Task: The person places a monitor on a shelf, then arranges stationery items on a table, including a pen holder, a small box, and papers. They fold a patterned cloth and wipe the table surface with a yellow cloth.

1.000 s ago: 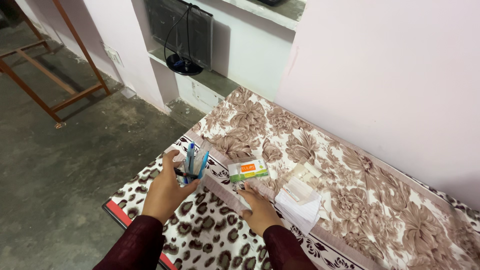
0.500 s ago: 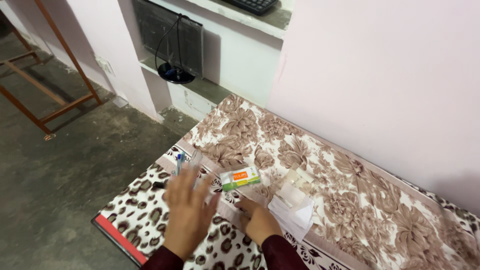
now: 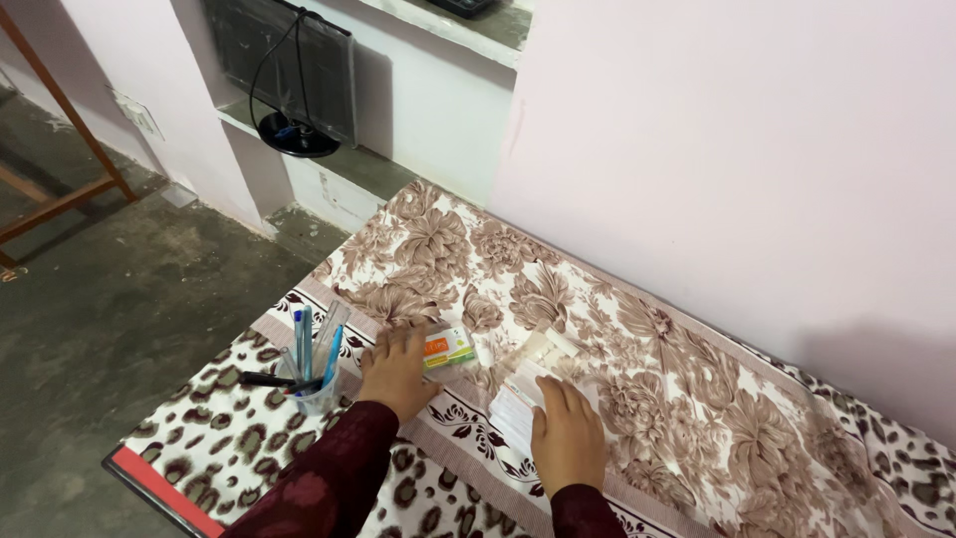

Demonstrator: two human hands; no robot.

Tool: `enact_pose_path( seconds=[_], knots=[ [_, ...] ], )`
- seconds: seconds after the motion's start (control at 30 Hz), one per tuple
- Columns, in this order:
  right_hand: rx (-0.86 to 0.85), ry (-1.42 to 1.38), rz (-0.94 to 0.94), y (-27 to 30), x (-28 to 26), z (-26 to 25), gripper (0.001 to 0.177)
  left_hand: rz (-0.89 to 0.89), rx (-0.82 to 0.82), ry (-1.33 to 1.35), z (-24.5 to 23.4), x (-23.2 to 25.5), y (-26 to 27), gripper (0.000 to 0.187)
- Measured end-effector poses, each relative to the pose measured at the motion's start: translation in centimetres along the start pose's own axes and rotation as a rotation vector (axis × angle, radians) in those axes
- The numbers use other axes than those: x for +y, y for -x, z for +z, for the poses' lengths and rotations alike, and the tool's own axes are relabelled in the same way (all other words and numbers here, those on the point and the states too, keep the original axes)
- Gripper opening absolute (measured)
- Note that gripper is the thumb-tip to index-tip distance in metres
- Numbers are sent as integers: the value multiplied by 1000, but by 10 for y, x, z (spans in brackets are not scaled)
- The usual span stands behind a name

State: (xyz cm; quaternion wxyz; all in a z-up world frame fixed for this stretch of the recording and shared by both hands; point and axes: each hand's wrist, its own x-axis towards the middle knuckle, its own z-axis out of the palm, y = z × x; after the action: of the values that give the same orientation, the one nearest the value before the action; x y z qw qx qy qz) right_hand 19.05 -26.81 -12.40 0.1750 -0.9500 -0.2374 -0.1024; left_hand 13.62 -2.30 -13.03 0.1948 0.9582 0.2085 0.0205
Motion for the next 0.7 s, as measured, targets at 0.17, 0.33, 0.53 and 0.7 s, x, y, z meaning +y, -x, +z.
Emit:
enact_pose_path(
  seconds=[0.17,0.33,0.53,0.7],
  knots=[
    [-57,-20,80,2,-5,-6,24,-183,-9,112,-1,-8,-11,91],
    [-20,-49,83,1,-9,-11,16,-299,15,35,5,-21,-17,100],
    [66,-193,-63,10,-8,0,13,-163,76,274,-3,-8,5,83],
    [-100,-324,-300,23,-20,18,13,-157,-54,792,-15,6,40,72]
  ],
)
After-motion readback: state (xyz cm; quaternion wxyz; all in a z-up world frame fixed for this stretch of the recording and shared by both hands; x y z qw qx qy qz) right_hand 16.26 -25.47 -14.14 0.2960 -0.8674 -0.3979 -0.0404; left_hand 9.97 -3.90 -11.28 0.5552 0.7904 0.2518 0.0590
